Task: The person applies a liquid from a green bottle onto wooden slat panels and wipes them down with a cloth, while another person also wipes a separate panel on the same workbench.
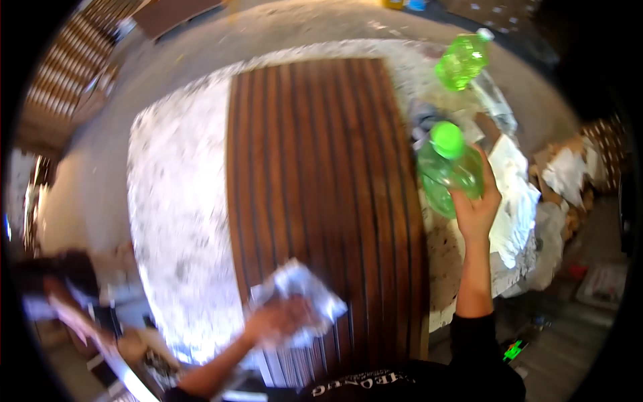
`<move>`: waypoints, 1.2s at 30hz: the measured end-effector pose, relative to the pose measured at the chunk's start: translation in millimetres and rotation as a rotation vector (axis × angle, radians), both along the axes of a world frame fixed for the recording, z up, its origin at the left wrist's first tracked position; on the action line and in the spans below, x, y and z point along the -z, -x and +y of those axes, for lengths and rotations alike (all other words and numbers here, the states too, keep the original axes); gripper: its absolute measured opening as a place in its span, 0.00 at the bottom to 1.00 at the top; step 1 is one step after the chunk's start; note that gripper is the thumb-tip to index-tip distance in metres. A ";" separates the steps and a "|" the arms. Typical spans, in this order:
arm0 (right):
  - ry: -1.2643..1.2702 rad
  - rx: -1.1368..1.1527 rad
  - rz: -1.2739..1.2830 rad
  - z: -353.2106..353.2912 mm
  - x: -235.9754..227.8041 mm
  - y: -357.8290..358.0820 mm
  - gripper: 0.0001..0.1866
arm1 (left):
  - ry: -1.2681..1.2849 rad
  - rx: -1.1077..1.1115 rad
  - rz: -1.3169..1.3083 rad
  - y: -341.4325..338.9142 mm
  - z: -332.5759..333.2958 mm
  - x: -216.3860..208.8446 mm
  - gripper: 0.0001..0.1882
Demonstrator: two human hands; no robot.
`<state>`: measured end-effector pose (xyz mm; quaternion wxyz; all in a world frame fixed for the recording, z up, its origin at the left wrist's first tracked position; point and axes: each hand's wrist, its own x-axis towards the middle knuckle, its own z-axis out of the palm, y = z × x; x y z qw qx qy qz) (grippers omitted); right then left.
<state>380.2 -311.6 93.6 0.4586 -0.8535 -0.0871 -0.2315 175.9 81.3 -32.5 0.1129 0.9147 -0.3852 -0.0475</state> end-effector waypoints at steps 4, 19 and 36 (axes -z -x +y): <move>-0.479 -0.060 0.084 52.0 48.3 76.0 0.35 | -0.018 -0.668 -0.109 -120.4 20.7 -39.4 0.32; -0.227 -0.300 -0.022 71.9 115.3 132.0 0.31 | -0.034 -0.817 0.146 51.9 -48.8 -41.8 0.41; -0.271 -0.037 0.013 30.8 102.8 135.6 0.26 | 0.037 -0.048 0.040 -151.1 -96.5 -44.7 0.39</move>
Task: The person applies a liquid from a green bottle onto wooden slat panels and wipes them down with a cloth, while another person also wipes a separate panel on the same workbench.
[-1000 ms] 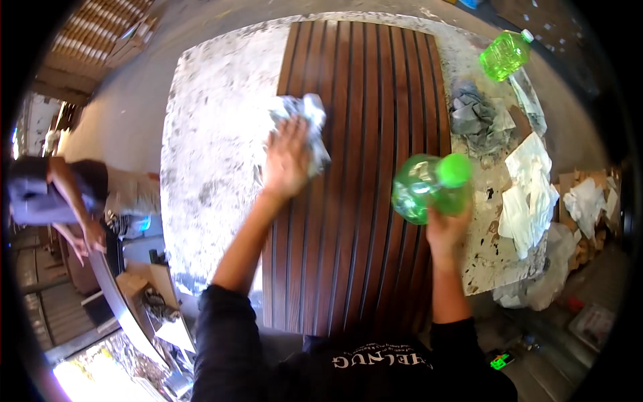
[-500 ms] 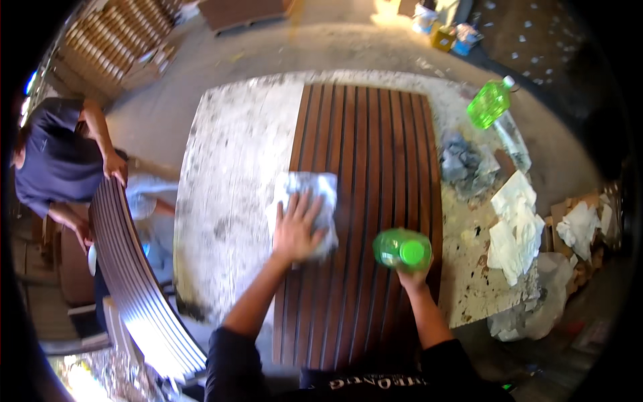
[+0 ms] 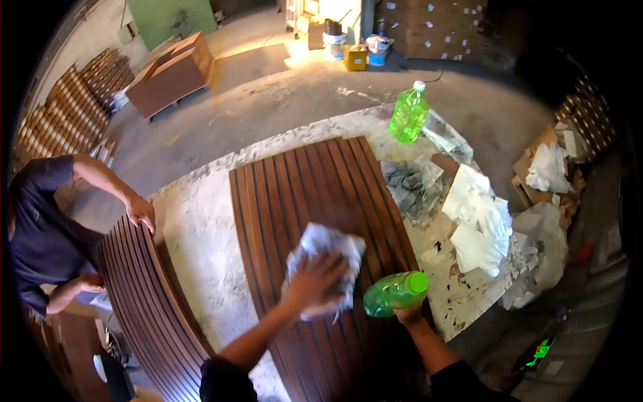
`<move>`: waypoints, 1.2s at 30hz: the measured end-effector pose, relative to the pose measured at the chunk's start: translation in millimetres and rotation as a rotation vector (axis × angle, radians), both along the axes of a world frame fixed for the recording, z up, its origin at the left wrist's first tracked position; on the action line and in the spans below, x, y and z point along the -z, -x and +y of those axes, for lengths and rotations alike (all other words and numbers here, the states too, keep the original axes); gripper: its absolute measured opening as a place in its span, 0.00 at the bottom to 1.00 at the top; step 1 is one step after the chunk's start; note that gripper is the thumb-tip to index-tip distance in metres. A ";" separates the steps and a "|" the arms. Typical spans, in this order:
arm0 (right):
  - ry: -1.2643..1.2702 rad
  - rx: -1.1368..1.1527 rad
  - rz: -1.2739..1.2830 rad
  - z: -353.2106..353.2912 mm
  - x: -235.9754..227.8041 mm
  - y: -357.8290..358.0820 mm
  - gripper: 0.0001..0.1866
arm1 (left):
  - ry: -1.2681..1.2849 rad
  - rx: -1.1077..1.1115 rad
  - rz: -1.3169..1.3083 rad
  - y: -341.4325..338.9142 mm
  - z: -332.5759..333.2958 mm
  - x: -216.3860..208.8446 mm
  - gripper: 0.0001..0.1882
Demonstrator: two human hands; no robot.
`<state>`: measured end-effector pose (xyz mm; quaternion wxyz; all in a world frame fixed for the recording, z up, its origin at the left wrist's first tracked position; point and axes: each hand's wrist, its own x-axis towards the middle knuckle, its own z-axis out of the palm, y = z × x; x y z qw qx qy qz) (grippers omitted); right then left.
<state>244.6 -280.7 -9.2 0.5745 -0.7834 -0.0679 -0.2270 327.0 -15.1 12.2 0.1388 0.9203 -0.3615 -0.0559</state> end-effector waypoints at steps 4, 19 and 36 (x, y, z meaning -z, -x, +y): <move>-0.010 -0.099 -0.013 2.8 3.5 -21.8 0.26 | 0.080 -0.297 -0.271 -204.3 -10.8 27.2 0.33; 0.106 -0.175 -0.013 7.8 17.0 -52.9 0.30 | 0.316 -0.012 0.003 -255.4 -206.7 -10.3 0.17; -0.365 -0.612 0.218 220.2 -47.6 8.1 0.35 | 0.040 -1.035 -0.181 248.5 239.0 9.8 0.27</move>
